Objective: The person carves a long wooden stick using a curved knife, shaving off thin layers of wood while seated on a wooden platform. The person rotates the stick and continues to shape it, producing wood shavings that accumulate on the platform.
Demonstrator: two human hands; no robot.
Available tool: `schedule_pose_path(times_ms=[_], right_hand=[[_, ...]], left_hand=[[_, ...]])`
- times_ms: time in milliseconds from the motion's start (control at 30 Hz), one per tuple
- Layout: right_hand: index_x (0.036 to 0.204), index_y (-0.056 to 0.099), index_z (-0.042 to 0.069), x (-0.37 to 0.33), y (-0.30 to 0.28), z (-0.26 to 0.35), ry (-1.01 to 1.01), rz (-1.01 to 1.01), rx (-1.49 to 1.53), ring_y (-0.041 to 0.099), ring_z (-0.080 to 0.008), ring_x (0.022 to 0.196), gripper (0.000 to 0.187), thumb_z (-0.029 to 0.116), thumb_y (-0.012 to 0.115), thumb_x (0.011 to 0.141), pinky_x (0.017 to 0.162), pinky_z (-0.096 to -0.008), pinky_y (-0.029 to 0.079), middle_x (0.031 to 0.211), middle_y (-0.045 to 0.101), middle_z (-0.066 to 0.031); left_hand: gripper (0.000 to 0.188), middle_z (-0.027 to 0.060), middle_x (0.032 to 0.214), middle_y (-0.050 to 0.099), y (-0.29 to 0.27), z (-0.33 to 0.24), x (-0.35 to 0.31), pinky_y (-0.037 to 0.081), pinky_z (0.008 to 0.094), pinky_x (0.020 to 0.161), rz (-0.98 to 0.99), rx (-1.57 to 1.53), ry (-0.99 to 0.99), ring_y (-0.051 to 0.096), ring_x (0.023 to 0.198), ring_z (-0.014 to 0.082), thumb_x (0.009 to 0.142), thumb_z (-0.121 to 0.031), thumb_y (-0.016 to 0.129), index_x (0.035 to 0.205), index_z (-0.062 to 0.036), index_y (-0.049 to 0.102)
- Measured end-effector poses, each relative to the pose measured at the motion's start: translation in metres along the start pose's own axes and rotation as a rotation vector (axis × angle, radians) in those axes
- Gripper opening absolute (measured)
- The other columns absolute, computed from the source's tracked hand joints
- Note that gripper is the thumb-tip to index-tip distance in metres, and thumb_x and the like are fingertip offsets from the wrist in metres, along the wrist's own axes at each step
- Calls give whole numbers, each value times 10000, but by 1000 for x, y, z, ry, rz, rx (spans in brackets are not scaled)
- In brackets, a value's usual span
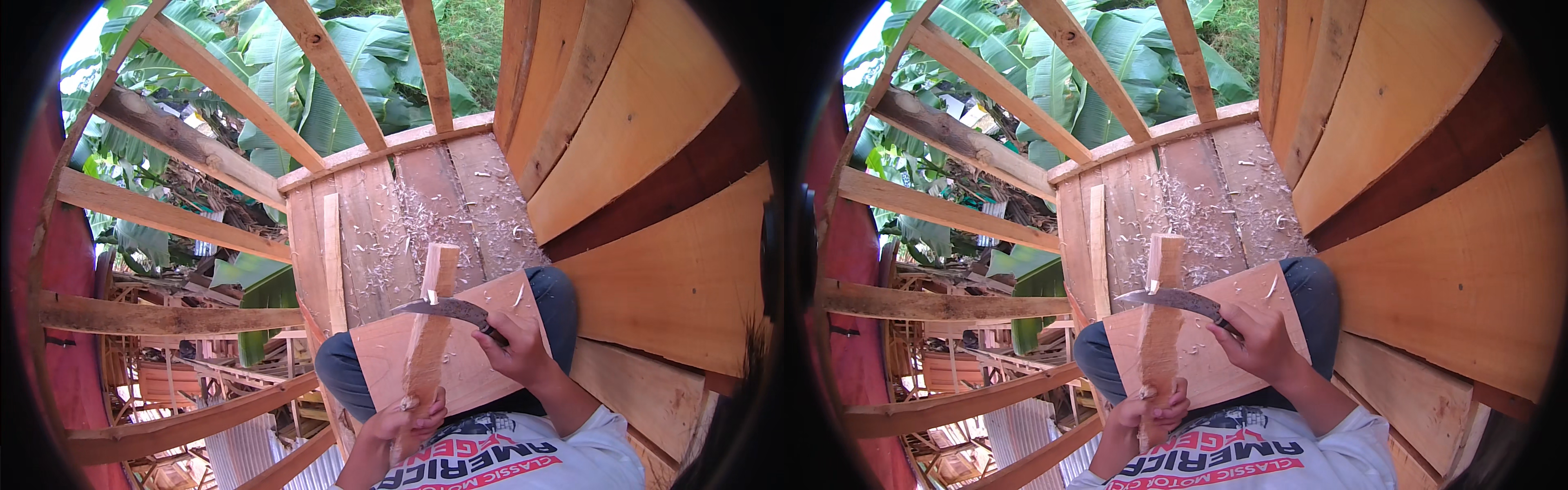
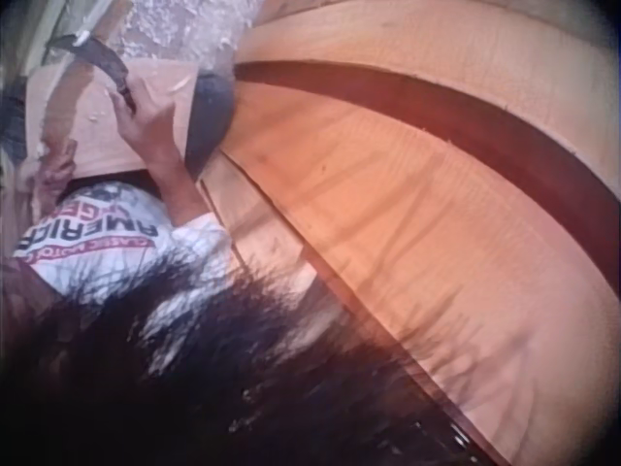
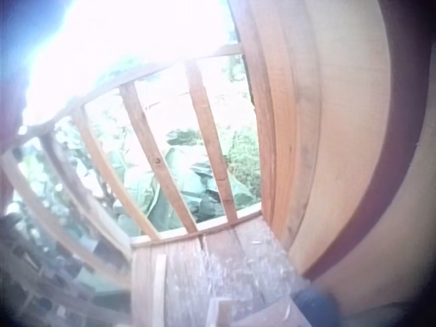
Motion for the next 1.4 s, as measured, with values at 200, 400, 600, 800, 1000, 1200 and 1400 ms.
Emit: schedule_pose_path(times_ms=[200,400,600,800,1000,1200,1400], right_hand=[[919,633,-2,14,-30,1,278,116,196,503,-57,533,171,89,722,804,461,-242,371,631,564,-40],[980,666,-3,2,-20,14,349,603,497,506,-49,573,206,118,718,821,517,-233,407,629,578,-48],[940,674,-11,18,-28,15,231,406,342,510,-59,540,234,96,772,756,495,-231,399,625,597,-40],[1001,655,-20,20,-35,17,249,562,412,541,-64,599,269,103,752,782,529,-236,436,709,639,-48],[1154,594,-46,3,-31,9,342,703,743,542,-68,579,347,53,693,835,531,-221,443,737,635,-36],[1208,564,-36,11,-35,11,620,471,850,487,-29,532,343,37,631,880,461,-190,381,711,593,-4],[1168,576,-45,11,-35,11,644,463,805,479,-27,504,309,18,630,871,429,-183,346,711,591,-10]], left_hand=[[303,-34,653,393,-13,3,-3,300,196,490,46,164,53,363,539,55,774,-190,648,886,-59,399],[309,-37,681,396,-14,-8,-5,308,193,490,64,232,14,355,556,49,747,-204,626,904,-85,388],[465,-47,633,386,-8,-5,-1,307,192,470,60,340,60,352,511,50,799,-423,682,878,-67,393],[385,-51,634,386,-1,-1,-5,300,184,474,-60,285,51,354,520,47,775,-308,675,870,-67,391],[280,-18,714,418,-3,-3,-10,321,205,520,26,251,69,381,588,62,776,-184,635,910,-74,415],[327,-22,683,403,-21,0,-8,313,210,481,80,278,51,380,554,64,739,-236,644,883,-83,393],[322,-19,698,401,-23,6,-3,310,202,467,37,289,-4,377,542,64,723,-229,627,888,-87,390]])
Point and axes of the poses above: each hand's wrist, its own x-axis towards the middle knuckle, its own y-axis out of the palm, z = x × y, the point moved 2 cm from there along x, towards the middle knuckle
